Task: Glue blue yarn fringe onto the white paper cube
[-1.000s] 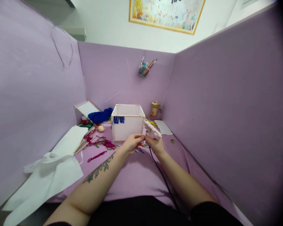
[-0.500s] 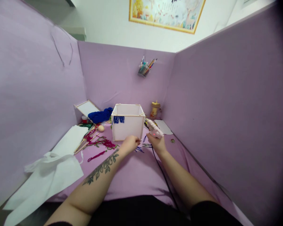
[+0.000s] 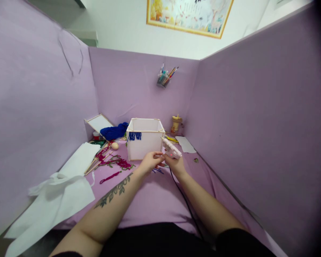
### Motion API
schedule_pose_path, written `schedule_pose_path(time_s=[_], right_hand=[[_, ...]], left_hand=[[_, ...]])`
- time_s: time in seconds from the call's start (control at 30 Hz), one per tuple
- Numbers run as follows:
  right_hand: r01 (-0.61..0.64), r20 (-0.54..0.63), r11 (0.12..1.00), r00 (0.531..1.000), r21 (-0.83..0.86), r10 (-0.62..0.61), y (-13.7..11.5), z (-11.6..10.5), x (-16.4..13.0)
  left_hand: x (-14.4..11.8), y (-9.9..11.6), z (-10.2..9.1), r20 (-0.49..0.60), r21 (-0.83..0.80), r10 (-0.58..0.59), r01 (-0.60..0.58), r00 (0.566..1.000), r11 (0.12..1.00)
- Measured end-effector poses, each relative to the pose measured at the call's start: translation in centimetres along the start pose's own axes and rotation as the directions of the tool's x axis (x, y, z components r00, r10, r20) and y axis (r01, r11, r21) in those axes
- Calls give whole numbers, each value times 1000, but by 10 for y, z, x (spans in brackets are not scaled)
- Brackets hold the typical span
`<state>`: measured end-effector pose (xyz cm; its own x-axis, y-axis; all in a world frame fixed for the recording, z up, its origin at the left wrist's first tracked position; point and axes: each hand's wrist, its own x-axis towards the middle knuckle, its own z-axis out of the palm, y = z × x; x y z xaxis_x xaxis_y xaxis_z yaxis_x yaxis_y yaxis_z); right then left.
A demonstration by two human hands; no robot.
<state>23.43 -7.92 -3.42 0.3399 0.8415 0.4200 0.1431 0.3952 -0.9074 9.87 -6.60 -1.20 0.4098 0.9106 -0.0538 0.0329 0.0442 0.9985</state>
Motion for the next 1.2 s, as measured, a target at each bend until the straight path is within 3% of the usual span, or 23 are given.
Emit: schedule_pose_path(time_s=[0.1,0.23,0.37,0.43,0.5,0.73,0.87,1.07,1.2], right_hand=[[4,-20,1000,1000,-9,-4,0,0,0],[13,-39,1000,999,-20,-13,3,-2,2],[3,-52,1000,999,11,-2,3,-1,3],[-5,-60,1000,998,29,7,1,-1,3],[-14,-66,999,998,45,17,-1,-1,2],[-104,-61,993,992,49,107,-9,1,-1],[-99,-62,994,993,56,102,-13,-1,-1],[-85,77,994,994,72,80,-8,-7,-2],[-95,194,995,977,18,90,2,-6,0]], left_hand=[[1,-1,1,-34,-13,-1,1,999,1000],[4,-6,0,-107,229,140,-113,984,967],[2,-10,-3,-32,534,384,-309,923,787],[-1,-10,-4,7,632,441,-345,898,693],[-2,-8,-4,9,666,457,-346,889,660],[3,-8,-2,-53,513,315,-245,948,823],[5,-7,-5,-77,436,294,-234,953,869],[7,6,-25,-288,438,371,-223,883,871],[6,12,-36,-345,509,432,-221,833,832]])
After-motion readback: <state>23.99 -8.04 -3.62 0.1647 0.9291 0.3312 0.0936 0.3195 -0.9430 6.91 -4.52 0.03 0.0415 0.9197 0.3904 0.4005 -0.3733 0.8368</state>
